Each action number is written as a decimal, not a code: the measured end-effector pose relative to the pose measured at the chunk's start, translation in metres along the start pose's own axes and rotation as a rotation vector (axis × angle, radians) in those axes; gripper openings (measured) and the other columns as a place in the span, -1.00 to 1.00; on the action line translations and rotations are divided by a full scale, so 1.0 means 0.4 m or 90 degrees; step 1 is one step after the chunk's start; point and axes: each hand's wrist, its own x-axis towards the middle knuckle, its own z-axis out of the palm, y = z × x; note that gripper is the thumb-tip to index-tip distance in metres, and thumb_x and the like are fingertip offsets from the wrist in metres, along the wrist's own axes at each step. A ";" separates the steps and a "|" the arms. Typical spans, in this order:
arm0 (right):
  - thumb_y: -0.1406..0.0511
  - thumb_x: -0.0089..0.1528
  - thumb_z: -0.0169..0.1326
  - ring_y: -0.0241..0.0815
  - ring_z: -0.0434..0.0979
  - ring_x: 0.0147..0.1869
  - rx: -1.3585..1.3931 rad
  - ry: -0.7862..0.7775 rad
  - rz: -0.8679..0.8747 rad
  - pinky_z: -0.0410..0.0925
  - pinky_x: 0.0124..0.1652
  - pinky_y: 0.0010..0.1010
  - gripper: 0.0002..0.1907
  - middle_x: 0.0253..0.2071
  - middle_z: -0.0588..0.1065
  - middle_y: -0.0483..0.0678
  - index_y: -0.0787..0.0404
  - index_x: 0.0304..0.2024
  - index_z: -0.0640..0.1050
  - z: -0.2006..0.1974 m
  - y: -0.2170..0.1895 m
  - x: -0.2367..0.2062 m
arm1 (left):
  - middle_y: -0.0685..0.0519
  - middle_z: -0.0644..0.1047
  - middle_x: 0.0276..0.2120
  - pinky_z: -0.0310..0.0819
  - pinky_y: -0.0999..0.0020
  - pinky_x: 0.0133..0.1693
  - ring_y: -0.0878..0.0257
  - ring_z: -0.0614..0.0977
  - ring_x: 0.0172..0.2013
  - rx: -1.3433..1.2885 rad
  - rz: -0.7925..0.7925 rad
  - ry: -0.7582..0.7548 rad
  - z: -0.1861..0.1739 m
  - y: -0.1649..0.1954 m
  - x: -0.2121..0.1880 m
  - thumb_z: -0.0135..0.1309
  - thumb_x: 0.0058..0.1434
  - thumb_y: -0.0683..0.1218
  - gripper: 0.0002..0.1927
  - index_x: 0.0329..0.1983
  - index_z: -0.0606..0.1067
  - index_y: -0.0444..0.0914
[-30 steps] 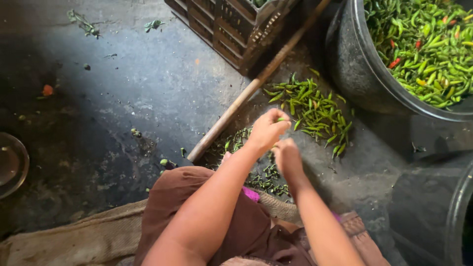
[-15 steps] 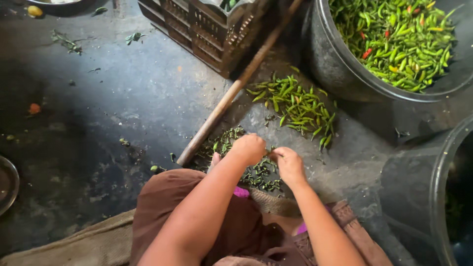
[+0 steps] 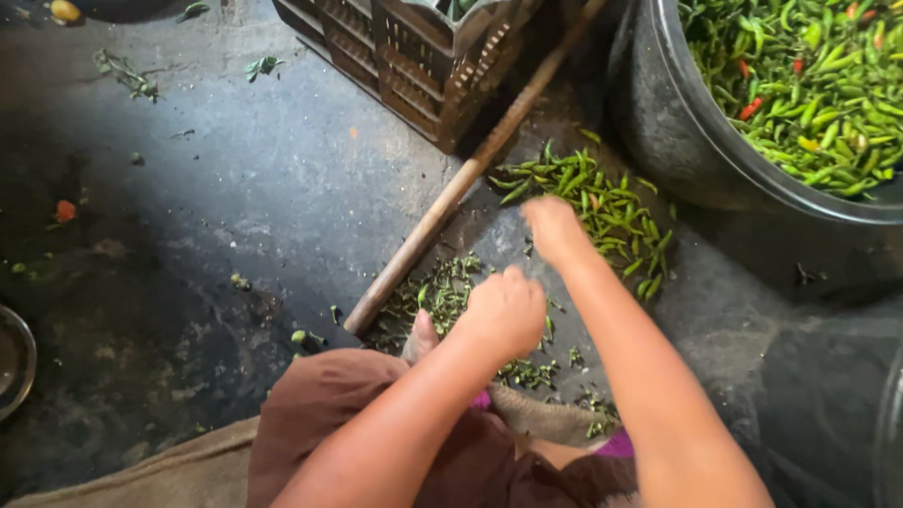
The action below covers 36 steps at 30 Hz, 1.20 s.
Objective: The person sits on the floor and removes the stems from green chilies by hand. They pick up each chili, pull off the stem, and place the de-stemmed chili into a nearby bucket while discarding the stems onto the floor.
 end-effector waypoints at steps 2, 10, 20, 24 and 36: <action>0.30 0.30 -0.11 0.30 0.48 0.21 0.019 0.013 0.103 0.36 0.11 -0.08 -0.57 0.20 0.48 0.28 0.19 0.18 0.55 -0.023 -0.025 0.088 | -0.24 0.59 -0.14 0.60 0.06 -0.13 -0.10 0.67 -0.12 0.048 0.007 -0.056 0.000 0.002 -0.008 0.07 0.15 -0.11 -0.74 -0.17 0.62 -0.32; 0.25 0.33 0.01 0.20 0.42 0.31 0.173 0.025 0.212 0.30 0.22 -0.20 -0.67 0.26 0.43 0.23 0.03 0.16 0.51 -0.003 -0.047 0.115 | -0.25 0.59 -0.07 0.61 0.08 -0.11 -0.07 0.67 -0.06 0.051 0.002 -0.157 0.038 -0.017 0.007 0.04 0.18 -0.08 -0.69 -0.08 0.62 -0.30; 0.38 0.16 0.21 0.04 0.63 0.02 0.090 -0.006 0.087 0.46 0.01 -0.25 -0.69 -0.09 0.61 0.00 0.05 -0.03 0.63 0.007 0.052 -0.419 | -0.27 0.63 -0.14 0.53 0.06 -0.04 -0.12 0.67 -0.13 -0.103 0.044 -0.023 0.120 -0.075 0.082 0.01 0.30 0.03 -0.68 -0.16 0.63 -0.29; 0.37 0.14 0.26 -0.20 0.65 -0.20 0.318 0.092 0.367 0.47 -0.16 -0.36 -0.53 -0.16 0.63 -0.01 0.09 0.12 0.55 -0.057 0.024 -0.482 | -0.17 0.68 -0.32 0.58 0.20 -0.31 0.09 0.70 -0.39 -0.461 -0.066 -0.064 0.127 -0.093 0.103 -0.01 0.27 -0.04 -0.76 -0.10 0.49 -0.28; 0.38 0.21 0.19 -0.44 0.43 -0.47 0.570 0.124 0.450 0.31 -0.45 -0.55 -0.83 -0.45 0.55 -0.21 0.19 -0.14 0.66 -0.113 -0.155 -0.487 | 0.05 0.54 -0.50 0.36 0.43 -0.53 0.37 0.54 -0.52 -0.710 -0.091 -0.072 0.096 -0.041 0.052 0.22 0.21 0.08 -0.64 -0.06 0.55 -0.24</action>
